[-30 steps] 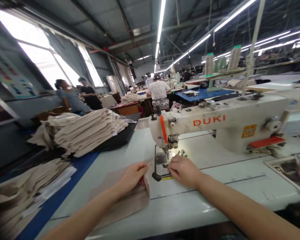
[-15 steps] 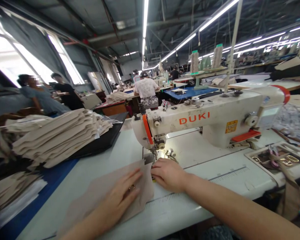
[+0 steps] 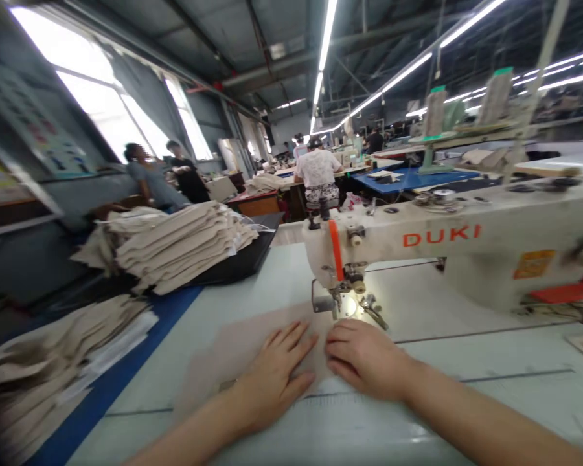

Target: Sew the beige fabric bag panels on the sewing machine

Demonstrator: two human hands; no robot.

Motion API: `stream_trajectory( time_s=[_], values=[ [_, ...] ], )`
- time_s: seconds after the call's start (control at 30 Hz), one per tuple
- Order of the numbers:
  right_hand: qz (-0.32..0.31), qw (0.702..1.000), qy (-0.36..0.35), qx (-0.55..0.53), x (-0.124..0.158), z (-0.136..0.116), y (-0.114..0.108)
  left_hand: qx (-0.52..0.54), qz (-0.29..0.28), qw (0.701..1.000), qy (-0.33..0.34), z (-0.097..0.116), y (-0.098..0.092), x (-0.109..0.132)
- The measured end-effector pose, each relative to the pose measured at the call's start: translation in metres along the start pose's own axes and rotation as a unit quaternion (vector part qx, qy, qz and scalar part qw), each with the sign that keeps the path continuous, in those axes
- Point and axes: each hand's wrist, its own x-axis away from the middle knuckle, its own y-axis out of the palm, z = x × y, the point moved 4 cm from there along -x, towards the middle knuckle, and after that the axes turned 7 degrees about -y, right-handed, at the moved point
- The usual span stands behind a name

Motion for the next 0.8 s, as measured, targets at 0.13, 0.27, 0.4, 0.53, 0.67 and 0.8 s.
stream_trajectory(
  time_s=[0.13,0.27,0.4,0.53,0.67,0.8],
  values=[
    [0.005,1.0,-0.006,0.018,0.007,0.004,0.0,0.023,0.084,0.996,-0.008,-0.014,-0.01,0.02],
    [0.016,0.999,-0.02,0.027,0.01,0.006,0.0,0.005,0.204,0.973,-0.104,-0.094,-0.033,0.06],
    [0.017,0.999,-0.014,0.028,0.012,0.008,0.001,-0.066,0.234,0.922,-0.301,-0.196,-0.072,0.102],
    [0.021,0.999,-0.004,0.026,0.014,0.011,0.002,-0.086,0.226,0.904,-0.352,-0.245,-0.095,0.117],
    [0.025,0.999,-0.003,0.032,0.012,0.009,0.0,-0.094,0.208,0.904,-0.362,-0.253,-0.089,0.111],
    [0.017,0.999,-0.002,0.038,0.012,0.008,0.0,-0.096,0.213,0.901,-0.366,-0.253,-0.084,0.109]
  ],
)
